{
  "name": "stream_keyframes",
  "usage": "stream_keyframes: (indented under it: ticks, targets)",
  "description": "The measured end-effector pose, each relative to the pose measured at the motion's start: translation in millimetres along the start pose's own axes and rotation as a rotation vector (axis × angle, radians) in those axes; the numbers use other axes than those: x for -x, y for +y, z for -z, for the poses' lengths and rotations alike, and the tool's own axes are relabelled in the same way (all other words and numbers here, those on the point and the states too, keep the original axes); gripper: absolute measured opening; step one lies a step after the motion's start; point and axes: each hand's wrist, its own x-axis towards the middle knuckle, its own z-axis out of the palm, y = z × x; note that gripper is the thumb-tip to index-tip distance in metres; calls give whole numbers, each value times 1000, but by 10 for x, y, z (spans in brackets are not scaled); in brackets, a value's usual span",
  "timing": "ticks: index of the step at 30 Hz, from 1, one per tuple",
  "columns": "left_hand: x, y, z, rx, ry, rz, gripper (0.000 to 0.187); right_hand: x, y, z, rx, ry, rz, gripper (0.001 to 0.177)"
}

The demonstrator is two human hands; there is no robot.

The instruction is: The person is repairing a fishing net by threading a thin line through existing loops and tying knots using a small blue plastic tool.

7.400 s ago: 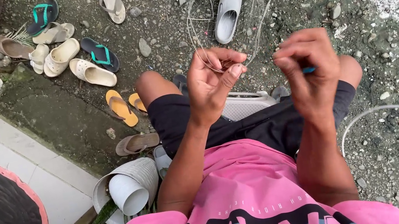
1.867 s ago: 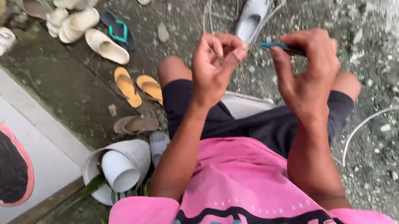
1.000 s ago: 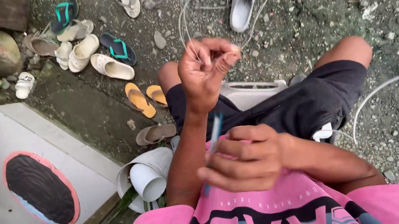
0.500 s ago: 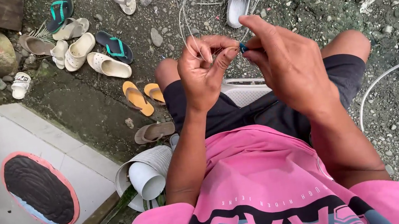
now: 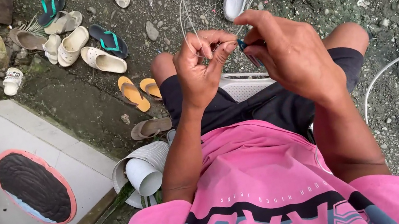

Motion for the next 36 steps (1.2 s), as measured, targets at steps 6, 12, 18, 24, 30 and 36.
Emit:
stream_keyframes:
  ticks: [6, 12, 18, 24, 30, 36]
  targets:
    - [-1, -22, -2, 72, -4, 8, 32, -50, -5, 35, -84, -9, 5, 38]
    - [-25, -1, -6, -58, 7, -36, 34, -43, 23, -12, -80, -49, -30, 42]
    - [-27, -48, 7, -53, 6, -48, 30, -99, 28, 16, -111, -18, -9, 36]
    - [25, -167, -3, 133, 55, 57, 30, -72, 76, -105, -631, 273, -70, 13]
    - [37, -136, -30, 195, 29, 68, 30, 4, -101, 14, -1105, 671, 206, 11]
    - [39, -91, -10, 220, -23, 46, 30, 331, -210, 154, 353, 208, -178, 47]
